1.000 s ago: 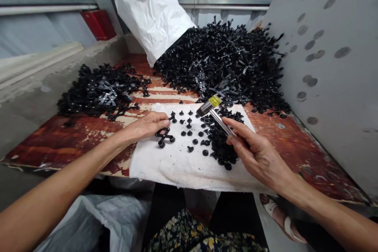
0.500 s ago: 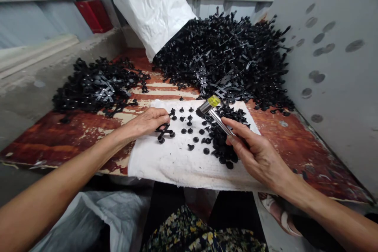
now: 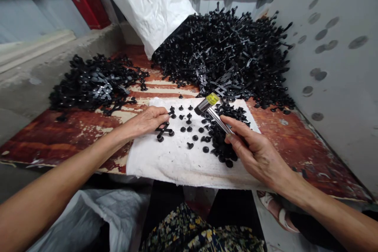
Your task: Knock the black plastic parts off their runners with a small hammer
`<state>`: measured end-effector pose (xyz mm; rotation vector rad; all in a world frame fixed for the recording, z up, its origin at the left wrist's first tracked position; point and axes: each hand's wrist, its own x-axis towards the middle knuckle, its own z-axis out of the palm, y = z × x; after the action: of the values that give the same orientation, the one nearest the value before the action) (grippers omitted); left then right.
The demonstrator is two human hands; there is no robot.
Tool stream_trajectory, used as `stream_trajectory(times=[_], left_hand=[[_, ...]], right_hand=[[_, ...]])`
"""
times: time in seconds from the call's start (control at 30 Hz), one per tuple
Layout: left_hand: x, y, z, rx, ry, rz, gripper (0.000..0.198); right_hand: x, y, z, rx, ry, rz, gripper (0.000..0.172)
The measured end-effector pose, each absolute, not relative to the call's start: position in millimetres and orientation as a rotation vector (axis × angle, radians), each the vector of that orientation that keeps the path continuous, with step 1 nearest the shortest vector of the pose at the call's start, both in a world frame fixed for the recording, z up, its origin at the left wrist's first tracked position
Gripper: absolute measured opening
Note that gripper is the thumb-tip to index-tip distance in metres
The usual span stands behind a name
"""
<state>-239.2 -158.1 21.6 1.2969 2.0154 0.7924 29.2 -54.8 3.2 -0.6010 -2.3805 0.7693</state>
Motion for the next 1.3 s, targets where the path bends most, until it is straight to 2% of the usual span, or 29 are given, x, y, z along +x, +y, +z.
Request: stream_trajectory(times=[0.8, 1.3], left_hand=[[-235.6, -160.3, 20.2, 1.288, 2.069, 0.848, 0.025], [-243.6, -159.5, 13.0, 1.480, 2.080, 0.717, 0.026]], right_hand=[[26.0, -56.4, 4.6, -0.629, -2.401, 0.829, 0.046], [25.7, -56.0, 3.1, -0.592, -2.428, 0.751, 0.044]])
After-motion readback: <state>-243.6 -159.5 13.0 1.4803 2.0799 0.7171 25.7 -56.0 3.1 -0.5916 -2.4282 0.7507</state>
